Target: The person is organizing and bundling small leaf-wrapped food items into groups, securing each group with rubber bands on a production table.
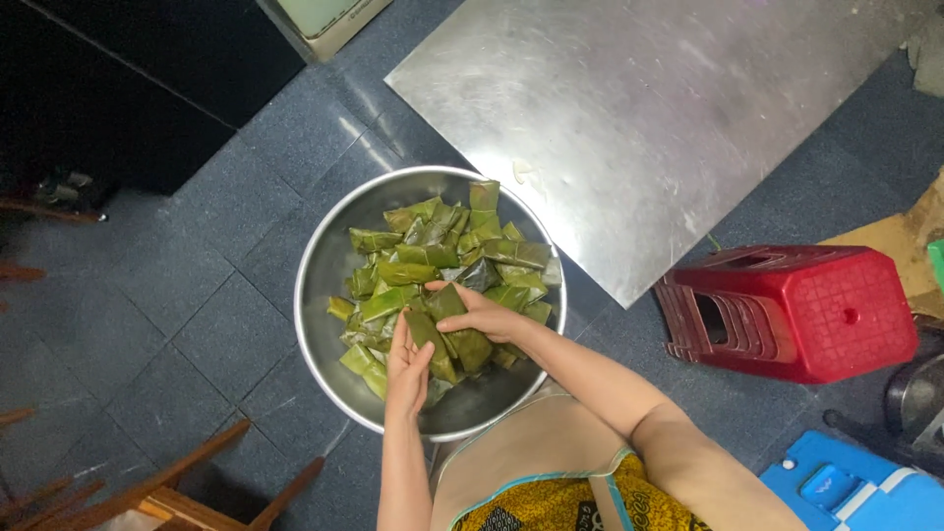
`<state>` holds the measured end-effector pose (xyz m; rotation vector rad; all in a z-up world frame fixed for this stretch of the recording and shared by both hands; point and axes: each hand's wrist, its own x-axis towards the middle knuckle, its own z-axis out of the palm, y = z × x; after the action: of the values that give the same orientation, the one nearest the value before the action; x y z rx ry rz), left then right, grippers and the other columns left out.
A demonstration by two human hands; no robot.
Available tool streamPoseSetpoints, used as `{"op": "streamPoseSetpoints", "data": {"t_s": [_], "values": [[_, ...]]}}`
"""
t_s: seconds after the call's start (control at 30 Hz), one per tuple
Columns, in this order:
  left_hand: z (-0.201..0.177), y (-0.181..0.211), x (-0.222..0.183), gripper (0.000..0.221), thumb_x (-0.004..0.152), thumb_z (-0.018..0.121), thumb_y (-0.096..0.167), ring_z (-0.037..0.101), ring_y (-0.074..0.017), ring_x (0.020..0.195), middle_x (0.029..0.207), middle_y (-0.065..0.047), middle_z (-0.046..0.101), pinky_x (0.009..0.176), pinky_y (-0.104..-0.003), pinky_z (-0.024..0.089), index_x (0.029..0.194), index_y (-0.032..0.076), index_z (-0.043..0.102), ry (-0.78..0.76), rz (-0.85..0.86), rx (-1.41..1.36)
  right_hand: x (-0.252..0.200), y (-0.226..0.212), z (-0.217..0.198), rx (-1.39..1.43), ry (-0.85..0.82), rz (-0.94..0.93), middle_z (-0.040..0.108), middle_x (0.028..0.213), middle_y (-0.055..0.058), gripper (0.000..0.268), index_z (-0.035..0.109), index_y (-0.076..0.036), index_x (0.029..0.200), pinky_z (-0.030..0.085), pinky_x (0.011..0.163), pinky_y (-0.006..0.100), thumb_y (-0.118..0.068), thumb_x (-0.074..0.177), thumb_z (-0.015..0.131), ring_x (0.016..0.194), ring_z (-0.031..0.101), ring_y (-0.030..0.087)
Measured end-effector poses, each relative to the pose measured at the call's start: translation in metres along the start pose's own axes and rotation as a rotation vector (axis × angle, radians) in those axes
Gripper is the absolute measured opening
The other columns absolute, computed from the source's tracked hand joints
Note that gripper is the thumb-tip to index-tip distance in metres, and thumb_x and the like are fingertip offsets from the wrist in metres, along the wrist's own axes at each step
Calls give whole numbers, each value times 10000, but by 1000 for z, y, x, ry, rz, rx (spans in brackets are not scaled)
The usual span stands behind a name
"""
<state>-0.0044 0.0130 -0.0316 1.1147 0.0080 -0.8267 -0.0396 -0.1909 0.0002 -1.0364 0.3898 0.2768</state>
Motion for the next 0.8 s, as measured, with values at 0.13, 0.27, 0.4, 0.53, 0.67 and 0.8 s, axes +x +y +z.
{"op": "streamPoseSetpoints", "data": {"t_s": [0.13,0.27,0.4,0.53,0.67,0.8], "values": [[-9,-35,15,664,1017,555,256,484,-257,1397,1611,-109,408,1115,-444,465,1621,157,296,224,0,-59,-4,11,12,-26,5,-17,482,1506,190,872,441,-185,1568,429,1103,482,-139,808,867,1374,460,329],[57,23,2,818,904,527,698,558,-253,1324,1492,-110,545,1143,-440,463,1548,197,460,408,-108,-394,-33,-25,47,-381,-19,-60,277,1637,258,1004,245,-209,1640,224,1250,553,-299,816,812,1518,241,441],[23,-3,0,952,826,473,838,520,-273,1360,1514,-87,522,1195,-481,392,1549,220,450,409,-110,-534,-30,-29,50,-462,75,-165,242,1663,233,1077,188,-191,1661,211,1255,532,-423,821,820,1530,216,406],[6,-10,1,1032,731,511,771,471,-285,1398,1537,-101,486,1115,-476,412,1560,166,408,286,-134,-377,-47,-67,80,-531,137,-224,162,1669,256,978,54,-111,1646,240,1211,571,-326,921,675,1519,209,437],[-7,-17,3,1125,619,626,669,406,-317,1443,1584,-112,420,1091,-541,390,1582,157,350,163,-117,-353,-50,-71,86,-642,84,-127,244,1598,248,894,-35,-168,1640,414,1034,499,-332,973,536,1316,444,386],[23,10,-9,1181,563,634,590,341,-295,1490,1611,-103,368,1179,-505,308,1604,152,291,144,-84,-388,-56,-77,78,-551,88,-20,231,1620,257,843,62,-168,1647,574,663,258,-179,977,574,742,570,110]]}}
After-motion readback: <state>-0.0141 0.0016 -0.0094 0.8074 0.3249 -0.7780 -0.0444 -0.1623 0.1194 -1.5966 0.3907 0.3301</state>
